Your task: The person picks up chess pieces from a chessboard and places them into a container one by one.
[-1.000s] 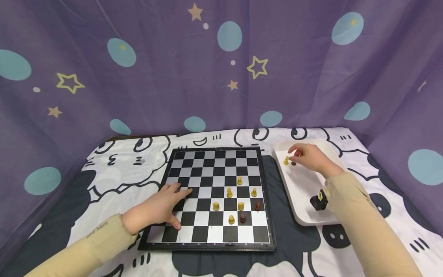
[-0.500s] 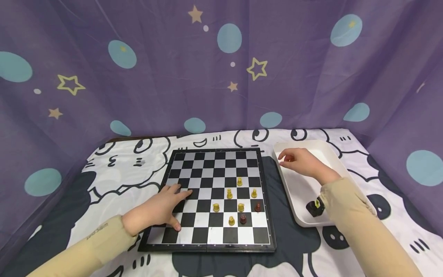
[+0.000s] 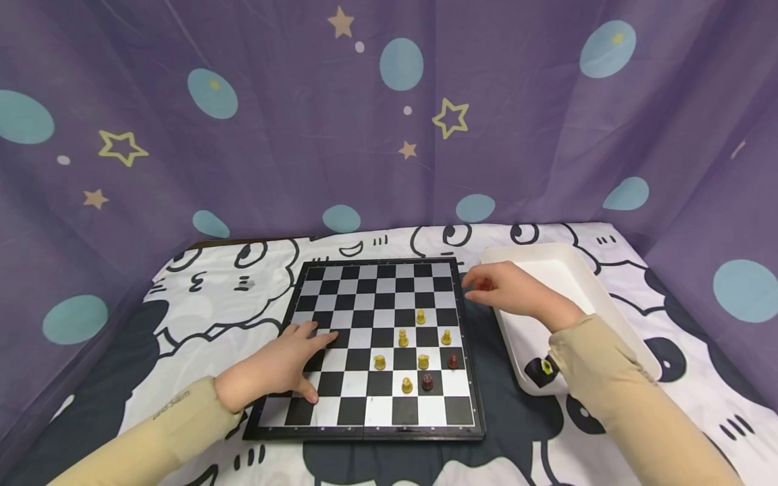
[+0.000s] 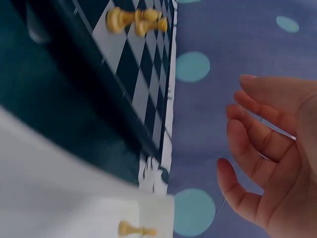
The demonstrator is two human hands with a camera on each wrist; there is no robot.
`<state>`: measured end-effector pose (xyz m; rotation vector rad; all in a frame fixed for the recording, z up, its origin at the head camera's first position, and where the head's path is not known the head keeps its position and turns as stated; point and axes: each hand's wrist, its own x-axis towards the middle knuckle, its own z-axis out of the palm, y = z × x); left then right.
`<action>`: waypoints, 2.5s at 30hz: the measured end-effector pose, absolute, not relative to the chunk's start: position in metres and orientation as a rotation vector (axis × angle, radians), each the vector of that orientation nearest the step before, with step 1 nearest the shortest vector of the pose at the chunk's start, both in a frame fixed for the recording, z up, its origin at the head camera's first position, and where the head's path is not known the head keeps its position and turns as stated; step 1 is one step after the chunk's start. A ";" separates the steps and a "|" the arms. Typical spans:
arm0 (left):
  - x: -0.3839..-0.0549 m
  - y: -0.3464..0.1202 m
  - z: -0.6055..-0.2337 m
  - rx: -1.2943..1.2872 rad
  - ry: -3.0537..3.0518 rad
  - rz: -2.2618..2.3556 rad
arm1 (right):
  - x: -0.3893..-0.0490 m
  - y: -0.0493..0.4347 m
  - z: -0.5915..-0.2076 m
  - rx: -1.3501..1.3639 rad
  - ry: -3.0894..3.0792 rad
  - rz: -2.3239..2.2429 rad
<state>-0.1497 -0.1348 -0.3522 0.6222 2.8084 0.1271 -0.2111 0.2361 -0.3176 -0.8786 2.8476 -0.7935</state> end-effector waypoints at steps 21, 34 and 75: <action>-0.147 -0.135 -0.350 0.618 2.801 0.168 | -0.199 0.198 -0.319 -1.023 2.697 -0.612; -0.148 -0.136 -0.350 0.633 2.818 0.156 | -0.201 0.189 -0.329 -0.960 2.627 -0.570; -0.145 -0.135 -0.349 0.633 2.821 0.176 | -0.202 0.187 -0.341 -1.042 2.600 -0.630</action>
